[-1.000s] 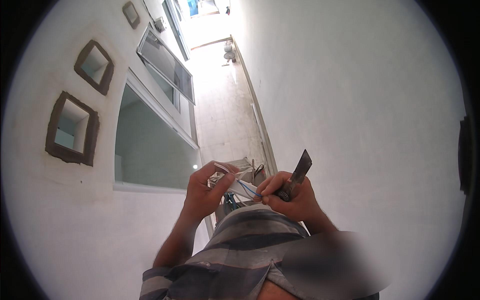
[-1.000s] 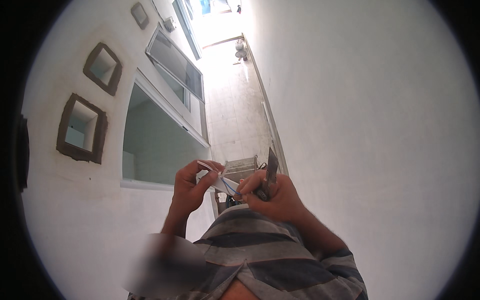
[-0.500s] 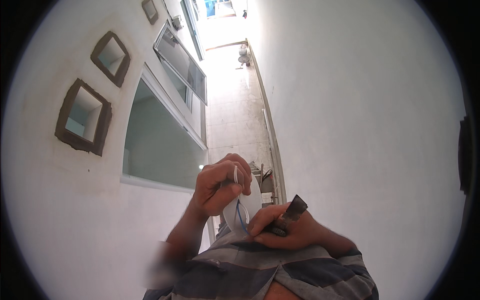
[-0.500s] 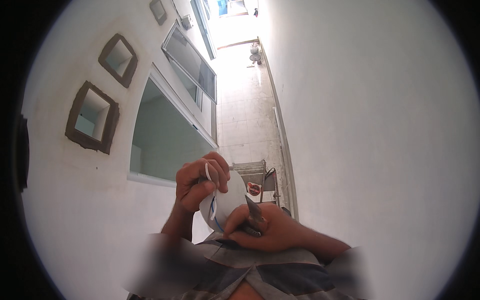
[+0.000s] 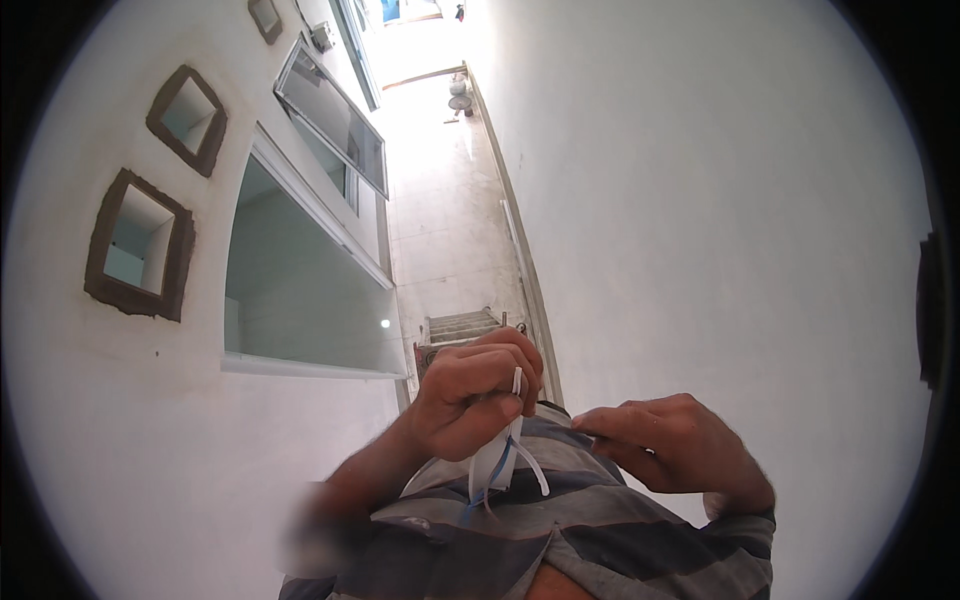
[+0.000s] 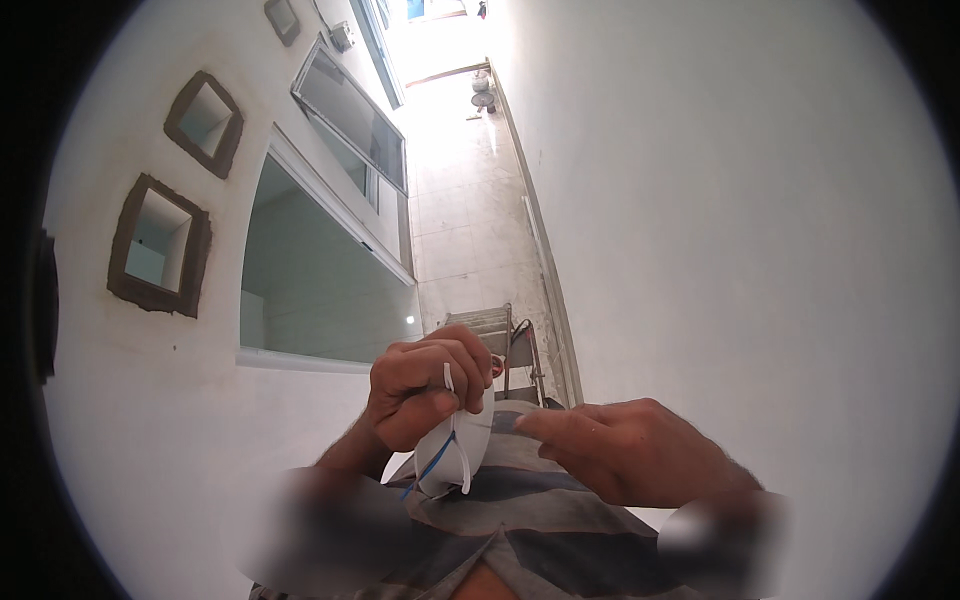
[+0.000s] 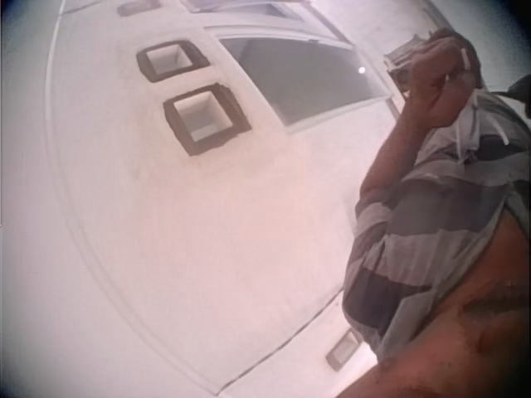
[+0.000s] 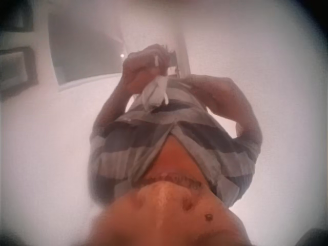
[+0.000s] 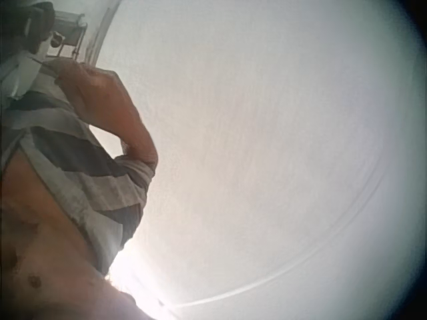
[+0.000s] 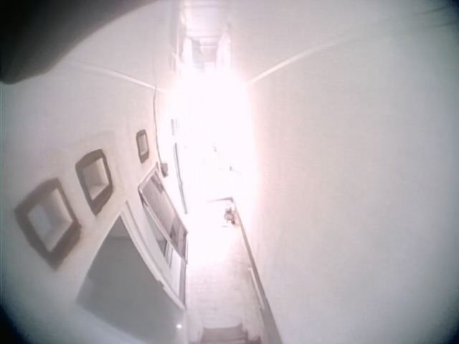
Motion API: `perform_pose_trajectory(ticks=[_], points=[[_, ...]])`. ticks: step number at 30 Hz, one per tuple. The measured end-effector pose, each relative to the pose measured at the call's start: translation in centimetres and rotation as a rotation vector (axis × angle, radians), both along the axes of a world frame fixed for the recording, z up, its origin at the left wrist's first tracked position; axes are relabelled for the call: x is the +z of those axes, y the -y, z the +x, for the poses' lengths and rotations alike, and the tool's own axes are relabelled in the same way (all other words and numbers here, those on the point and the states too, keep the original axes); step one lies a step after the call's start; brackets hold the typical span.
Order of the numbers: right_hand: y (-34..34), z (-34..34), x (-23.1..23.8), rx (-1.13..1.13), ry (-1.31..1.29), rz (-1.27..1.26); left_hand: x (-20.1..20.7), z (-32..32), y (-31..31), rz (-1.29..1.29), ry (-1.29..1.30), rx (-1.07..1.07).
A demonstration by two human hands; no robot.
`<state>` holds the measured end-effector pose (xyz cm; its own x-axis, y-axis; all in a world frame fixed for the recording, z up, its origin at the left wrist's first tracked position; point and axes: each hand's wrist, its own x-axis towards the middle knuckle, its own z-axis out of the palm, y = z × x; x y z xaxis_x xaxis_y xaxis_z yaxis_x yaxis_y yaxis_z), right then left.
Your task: The person strips insulation from several ceiling wires using pliers and a utility knife, then twists and prepares the exposed conductors. The person works from a ladder in a narrow corridor, handling blue, black, and white wires and a white plastic fitting.
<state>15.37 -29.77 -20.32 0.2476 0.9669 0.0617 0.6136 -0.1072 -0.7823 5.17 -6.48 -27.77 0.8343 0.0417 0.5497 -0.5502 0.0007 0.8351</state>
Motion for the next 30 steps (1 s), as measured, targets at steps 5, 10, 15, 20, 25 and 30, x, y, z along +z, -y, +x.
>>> perform_pose_trajectory(ticks=[5,10,15,20,25,30], points=[[-0.3,0.4,1.5,0.115,0.206,-0.093,-0.1,0.0,0.1,0.005,-0.067,-0.009],[-1.0,0.7,1.6,0.175,0.262,-0.125,0.5,-0.3,0.2,0.043,-0.111,0.004],[-1.5,0.9,1.7,0.228,0.325,-0.164,0.4,-0.3,0.3,0.042,-0.087,0.018],[-1.9,0.6,1.1,0.212,0.415,-0.12,-0.1,-0.4,0.3,0.024,-0.088,0.039],[-2.3,0.5,0.0,0.217,0.379,-0.136,0.0,-0.7,0.2,0.0,-0.138,0.071],[-2.7,0.9,1.0,0.236,0.386,-0.229,-0.4,-0.8,0.2,0.024,-0.143,0.083]])
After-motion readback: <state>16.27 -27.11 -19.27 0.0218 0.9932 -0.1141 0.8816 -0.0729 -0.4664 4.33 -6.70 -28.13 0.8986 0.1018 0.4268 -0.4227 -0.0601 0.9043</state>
